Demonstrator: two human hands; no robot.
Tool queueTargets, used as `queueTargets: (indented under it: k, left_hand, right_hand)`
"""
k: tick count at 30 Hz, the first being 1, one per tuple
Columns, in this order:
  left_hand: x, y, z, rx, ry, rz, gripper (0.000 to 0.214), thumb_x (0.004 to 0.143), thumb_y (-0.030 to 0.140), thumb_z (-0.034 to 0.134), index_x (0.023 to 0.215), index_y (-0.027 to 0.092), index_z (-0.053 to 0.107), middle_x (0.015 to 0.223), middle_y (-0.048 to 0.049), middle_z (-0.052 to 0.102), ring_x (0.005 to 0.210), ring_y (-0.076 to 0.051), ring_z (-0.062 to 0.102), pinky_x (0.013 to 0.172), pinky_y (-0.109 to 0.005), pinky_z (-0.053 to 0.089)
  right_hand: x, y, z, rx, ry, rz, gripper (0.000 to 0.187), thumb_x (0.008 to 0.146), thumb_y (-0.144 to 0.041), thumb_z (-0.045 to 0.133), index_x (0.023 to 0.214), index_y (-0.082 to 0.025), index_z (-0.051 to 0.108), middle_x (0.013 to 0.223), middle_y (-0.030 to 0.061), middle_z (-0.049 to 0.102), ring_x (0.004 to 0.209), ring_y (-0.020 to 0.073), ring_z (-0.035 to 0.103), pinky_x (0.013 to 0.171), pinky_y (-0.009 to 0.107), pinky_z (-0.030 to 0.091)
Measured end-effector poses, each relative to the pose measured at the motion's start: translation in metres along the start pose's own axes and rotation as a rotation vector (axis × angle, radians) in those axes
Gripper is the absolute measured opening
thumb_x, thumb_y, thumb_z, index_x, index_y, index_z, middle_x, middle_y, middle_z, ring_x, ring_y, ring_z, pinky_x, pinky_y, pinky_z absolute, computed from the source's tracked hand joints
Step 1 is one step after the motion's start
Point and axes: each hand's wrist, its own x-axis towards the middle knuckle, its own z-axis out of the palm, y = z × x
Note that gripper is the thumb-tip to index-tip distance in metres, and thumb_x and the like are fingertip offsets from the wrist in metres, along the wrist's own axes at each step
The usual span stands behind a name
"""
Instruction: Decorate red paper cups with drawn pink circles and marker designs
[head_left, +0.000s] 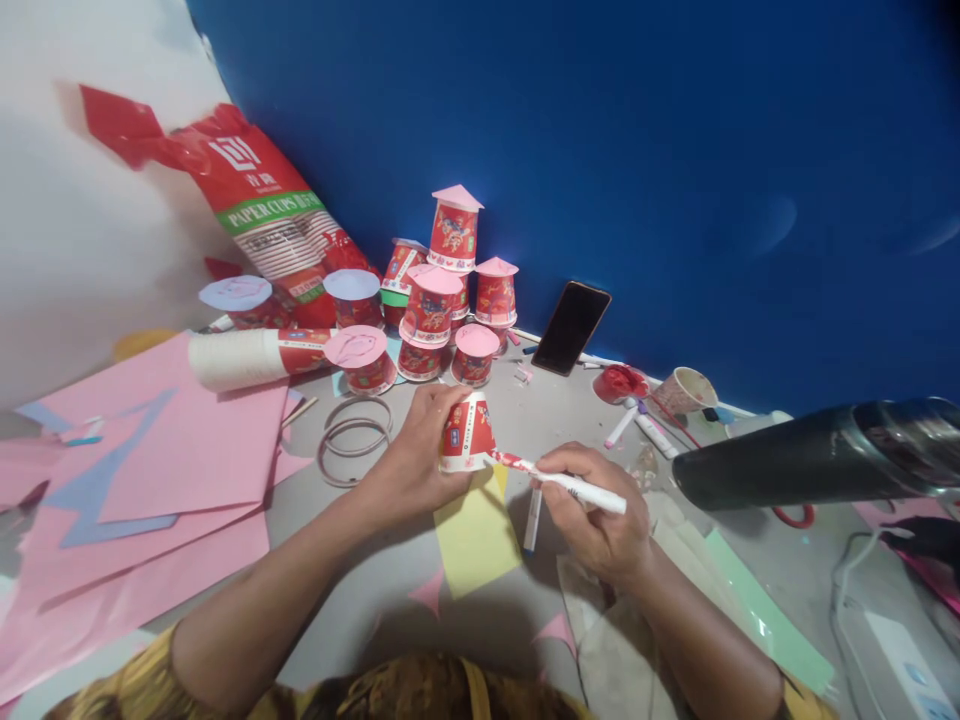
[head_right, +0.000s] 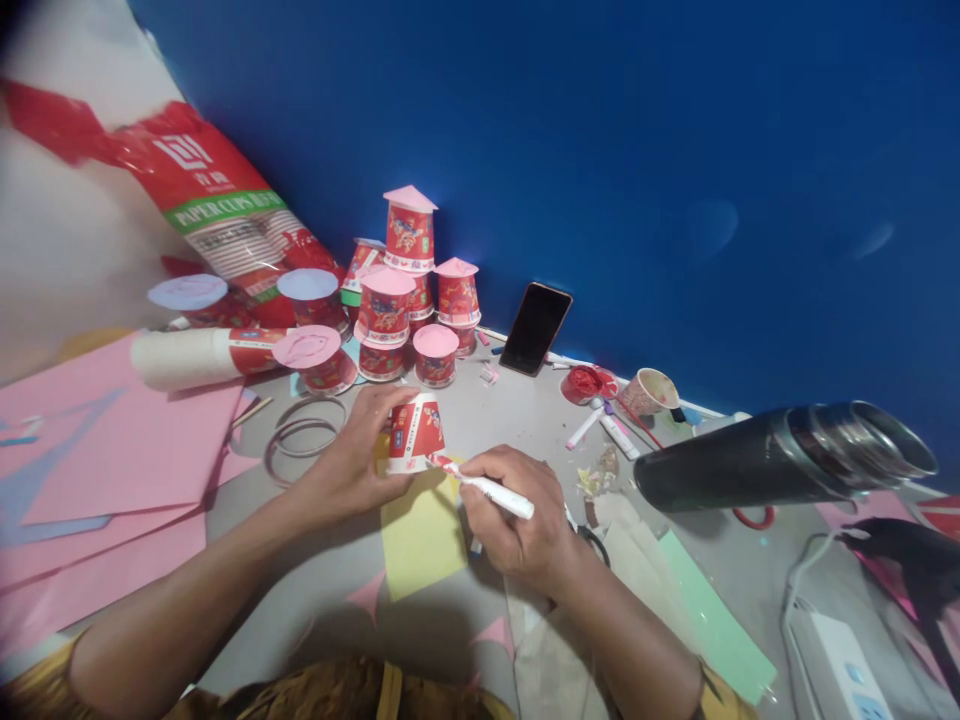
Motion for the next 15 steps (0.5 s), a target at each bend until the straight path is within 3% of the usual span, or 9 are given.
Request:
queueTargets:
  k: [4, 15]
  left_hand:
    - [-0.001, 0.003, 0.001, 0.004, -0.008, -0.014, 0.074, 0.075, 0.018, 0.072, 0.144, 0.023, 0.046, 0.131, -0.0131, 0.051, 0.129, -0.035, 0.052, 0.112, -0.057, 0.048]
    - [-0.007, -0.002, 0.006, 0.024, -0.050, -0.030, 0.084, 0.074, 0.016, 0.077, 0.149, 0.024, 0.041, 0.134, -0.0125, 0.047, 0.129, -0.033, 0.051, 0.113, -0.055, 0.048]
  right_hand:
    - [-0.002, 0.000, 0.006, -0.009, -0.052, -0.073, 0.010, 0.097, -0.015, 0.064, 0.098, -0.025, 0.065, 0.077, 0.0019, 0.075, 0.066, 0.0181, 0.070, 0.062, 0.030, 0.055]
    - [-0.006, 0.006, 0.012, 0.024, -0.127, -0.090, 0.007, 0.099, -0.016, 0.063, 0.101, -0.022, 0.065, 0.082, 0.0044, 0.075, 0.071, 0.0179, 0.070, 0.067, 0.030, 0.055]
